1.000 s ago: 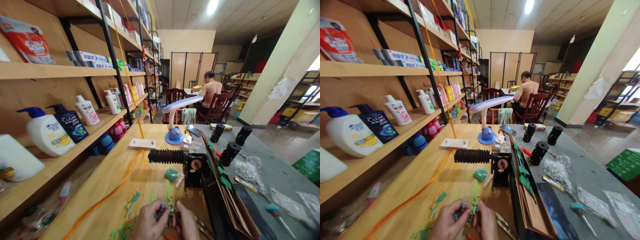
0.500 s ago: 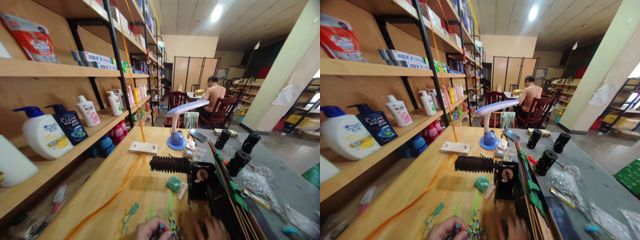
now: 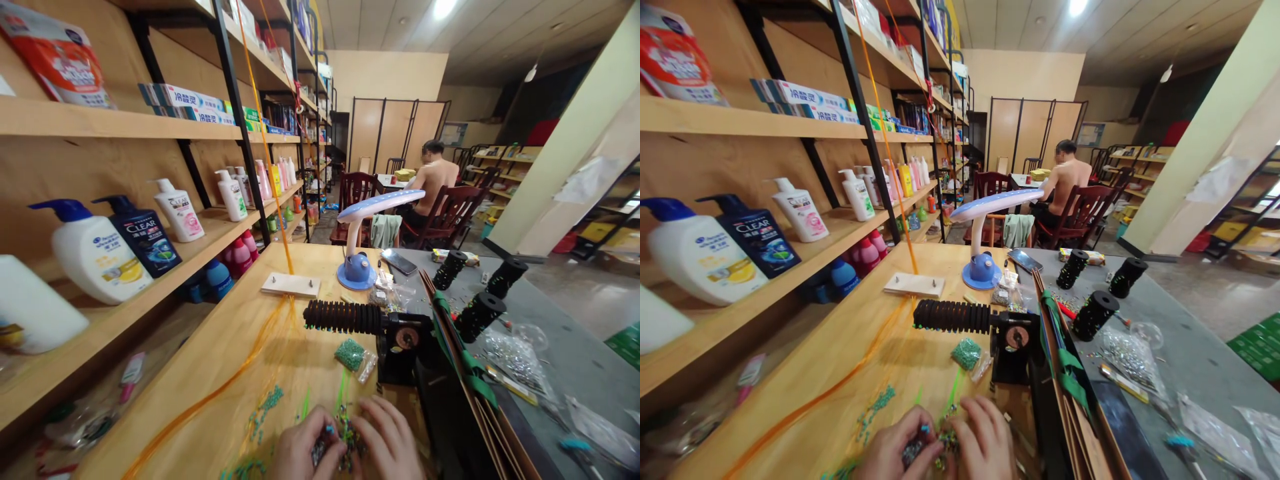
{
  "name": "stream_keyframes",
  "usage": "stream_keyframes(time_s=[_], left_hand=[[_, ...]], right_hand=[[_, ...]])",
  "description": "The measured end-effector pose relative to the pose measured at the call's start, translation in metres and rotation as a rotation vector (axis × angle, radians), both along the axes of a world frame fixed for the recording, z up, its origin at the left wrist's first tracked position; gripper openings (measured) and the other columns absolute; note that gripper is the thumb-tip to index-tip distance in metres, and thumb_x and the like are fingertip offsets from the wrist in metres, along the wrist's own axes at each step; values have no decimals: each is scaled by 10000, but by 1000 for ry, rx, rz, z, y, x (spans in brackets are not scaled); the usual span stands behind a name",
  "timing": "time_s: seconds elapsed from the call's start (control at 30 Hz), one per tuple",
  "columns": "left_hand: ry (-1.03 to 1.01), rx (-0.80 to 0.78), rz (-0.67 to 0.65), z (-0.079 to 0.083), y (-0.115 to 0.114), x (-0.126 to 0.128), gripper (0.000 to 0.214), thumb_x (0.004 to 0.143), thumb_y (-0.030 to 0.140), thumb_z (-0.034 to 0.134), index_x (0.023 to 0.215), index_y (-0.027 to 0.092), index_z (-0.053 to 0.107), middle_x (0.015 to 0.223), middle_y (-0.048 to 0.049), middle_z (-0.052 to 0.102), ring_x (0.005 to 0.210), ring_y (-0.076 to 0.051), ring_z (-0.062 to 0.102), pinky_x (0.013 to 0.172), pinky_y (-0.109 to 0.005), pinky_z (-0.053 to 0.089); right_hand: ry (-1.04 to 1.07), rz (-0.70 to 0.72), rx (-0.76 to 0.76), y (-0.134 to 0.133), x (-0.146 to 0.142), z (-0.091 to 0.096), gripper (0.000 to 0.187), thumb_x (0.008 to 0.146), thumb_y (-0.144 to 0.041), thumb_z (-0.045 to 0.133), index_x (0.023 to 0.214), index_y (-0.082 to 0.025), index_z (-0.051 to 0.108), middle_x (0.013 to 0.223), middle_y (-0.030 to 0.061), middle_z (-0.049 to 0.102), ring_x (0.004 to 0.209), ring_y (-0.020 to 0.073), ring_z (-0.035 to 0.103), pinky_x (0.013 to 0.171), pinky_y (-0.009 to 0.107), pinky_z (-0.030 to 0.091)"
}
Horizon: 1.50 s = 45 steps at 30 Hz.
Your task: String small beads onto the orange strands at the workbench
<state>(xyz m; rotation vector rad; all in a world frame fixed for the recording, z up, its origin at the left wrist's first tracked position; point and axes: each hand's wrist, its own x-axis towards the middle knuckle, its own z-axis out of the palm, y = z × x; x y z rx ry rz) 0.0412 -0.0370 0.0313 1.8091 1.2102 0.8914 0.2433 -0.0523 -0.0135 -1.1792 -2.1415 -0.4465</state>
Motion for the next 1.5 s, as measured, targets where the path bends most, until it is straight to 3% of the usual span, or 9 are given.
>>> stream_keyframes(time_s=[0.17,0.4,0.5,0.63,0.93,1.1,1.2,1.37,1.5], left_hand=[[90,10,-69,8,0,-3,87,830,160,572,777,229,572,676,5,692,611,-163,621,578,-212,428],[181,-55,-113,12,3,-4,75,808,157,573,766,219,573,714,-12,678,663,-180,619,595,-224,409],[173,-60,-103,11,4,-4,74,783,148,588,754,216,592,695,-7,679,654,-180,615,591,-227,401],[94,-60,-54,10,4,-4,84,804,154,570,756,206,617,670,-2,672,622,-167,605,573,-220,401],[-61,-134,-57,10,2,-2,44,801,174,585,764,195,593,691,7,636,659,-155,594,614,-217,415],[-320,-335,-11,3,6,2,118,757,230,638,735,200,525,651,46,549,638,-140,542,598,-221,414],[-382,-378,15,0,7,3,172,739,252,673,715,201,511,623,68,507,602,-119,487,566,-212,381],[-435,-456,16,6,5,2,259,706,333,723,702,201,501,592,79,484,553,-105,439,493,-200,329],[-466,-521,9,7,4,0,309,681,382,763,729,201,517,603,71,521,540,-101,451,471,-195,333]], right_hand=[[-70,34,26,4,-21,13,331,797,-198,602,1116,-271,652,1165,27,732,1092,280,645,897,397,504],[-83,76,-8,5,-19,19,206,839,-294,641,1043,-290,669,1127,-8,743,1105,273,622,993,422,391],[-70,49,-55,4,-15,20,219,788,-203,637,989,-284,667,1112,-3,740,1087,282,622,950,437,405],[-7,6,-133,0,-10,22,252,763,-120,600,936,-295,653,1122,-1,731,1084,285,614,905,448,430],[52,13,-193,1,-10,20,243,798,-121,593,958,-292,658,1102,13,731,1064,276,630,872,445,495],[19,-34,-121,-1,-14,21,409,761,-177,633,1157,-277,620,1233,50,687,1112,304,612,874,457,482],[-5,-35,-58,-1,-16,23,442,758,-163,620,1188,-263,605,1275,57,666,1180,313,570,929,472,432],[-26,11,-39,2,-17,26,437,733,-109,584,1135,-276,611,1293,40,656,1216,313,534,970,504,376],[3,45,-75,4,-20,26,267,766,-105,596,960,-286,624,1240,24,685,1197,326,549,948,530,397]])
